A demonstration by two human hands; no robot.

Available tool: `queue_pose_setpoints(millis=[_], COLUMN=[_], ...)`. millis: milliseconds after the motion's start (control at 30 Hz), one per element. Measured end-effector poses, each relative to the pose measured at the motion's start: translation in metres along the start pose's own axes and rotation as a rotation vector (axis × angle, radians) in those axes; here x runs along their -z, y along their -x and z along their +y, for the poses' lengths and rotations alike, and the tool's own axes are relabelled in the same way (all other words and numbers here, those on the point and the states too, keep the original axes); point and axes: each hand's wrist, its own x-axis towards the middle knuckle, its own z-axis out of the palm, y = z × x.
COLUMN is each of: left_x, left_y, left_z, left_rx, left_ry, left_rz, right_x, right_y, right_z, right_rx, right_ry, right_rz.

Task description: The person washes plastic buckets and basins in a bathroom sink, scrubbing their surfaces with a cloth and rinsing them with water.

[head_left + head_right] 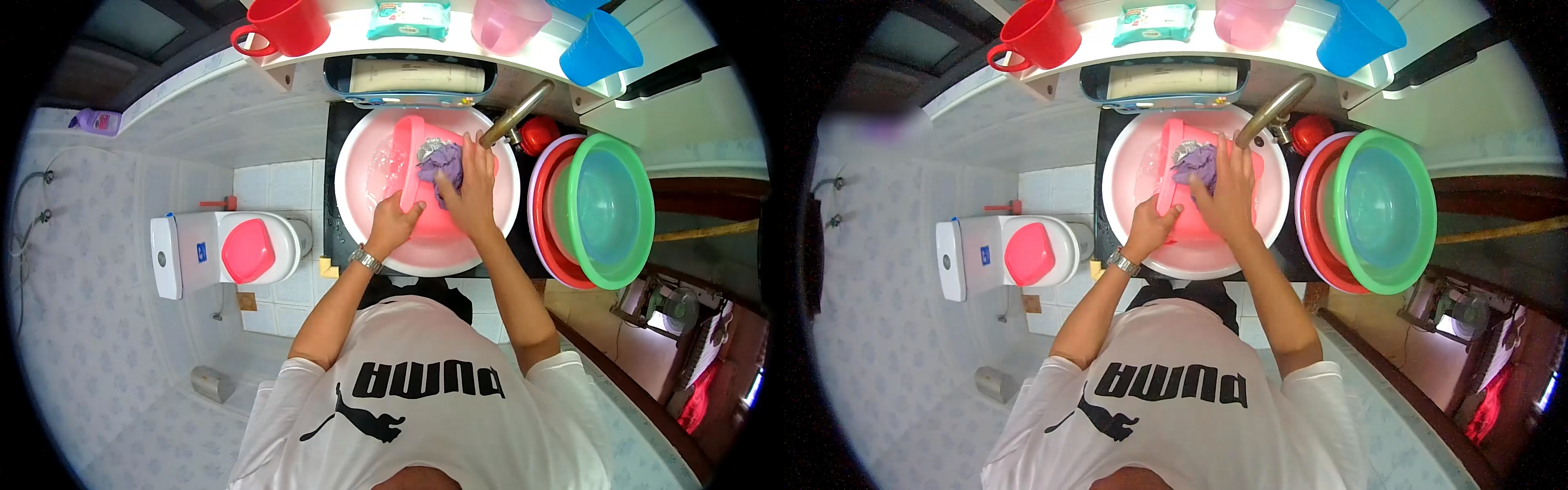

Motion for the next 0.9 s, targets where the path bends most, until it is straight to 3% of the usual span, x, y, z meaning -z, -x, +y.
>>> queue_pose_setpoints(millis=[67, 233, 300, 367, 500, 600, 667, 767, 833, 900], left_x=[0.004, -0.002, -0.005, -0.005, -0.002, -0.001, 0.001, -0.006, -0.009, -0.006], left_y=[0.002, 0.000, 0.000, 0.000, 0.002, -0.002, -0.001, 0.000, 0.004, 0.006], left_z=[0.010, 0.000, -0.008, -0.005, 0.002, -0.003, 0.007, -0.002, -0.005, 0.000], left_rx=[-0.016, -0.072, -0.267, -0.227, -0.134, -0.107, -0.107, -0.176, -0.241, -0.088], left_ry=[-0.022, 0.004, -0.081, -0.073, 0.018, -0.013, 0.047, 0.089, 0.071, -0.063], left_rz=[0.004, 0.038, 0.107, 0.072, 0.013, 0.018, 0.019, 0.031, 0.045, 0.053], right_x=[0.011, -0.004, -0.009, -0.016, -0.044, -0.051, -0.027, -0.001, -0.008, -0.025], right_y=[0.015, 0.023, 0.004, -0.018, -0.035, -0.021, 0.003, 0.025, 0.018, -0.002], right_z=[-0.011, 0.005, 0.004, -0.001, -0.009, -0.009, -0.010, -0.020, -0.018, -0.012], right_rx=[0.145, 0.200, 0.189, 0.041, -0.019, 0.075, 0.175, 0.265, 0.309, 0.356], right_ry=[-0.101, -0.027, -0.085, -0.022, -0.052, -0.066, -0.208, -0.135, -0.096, -0.061], right_rz=[-0.026, -0.114, -0.091, -0.157, -0.101, -0.041, -0.211, -0.335, -0.296, -0.249])
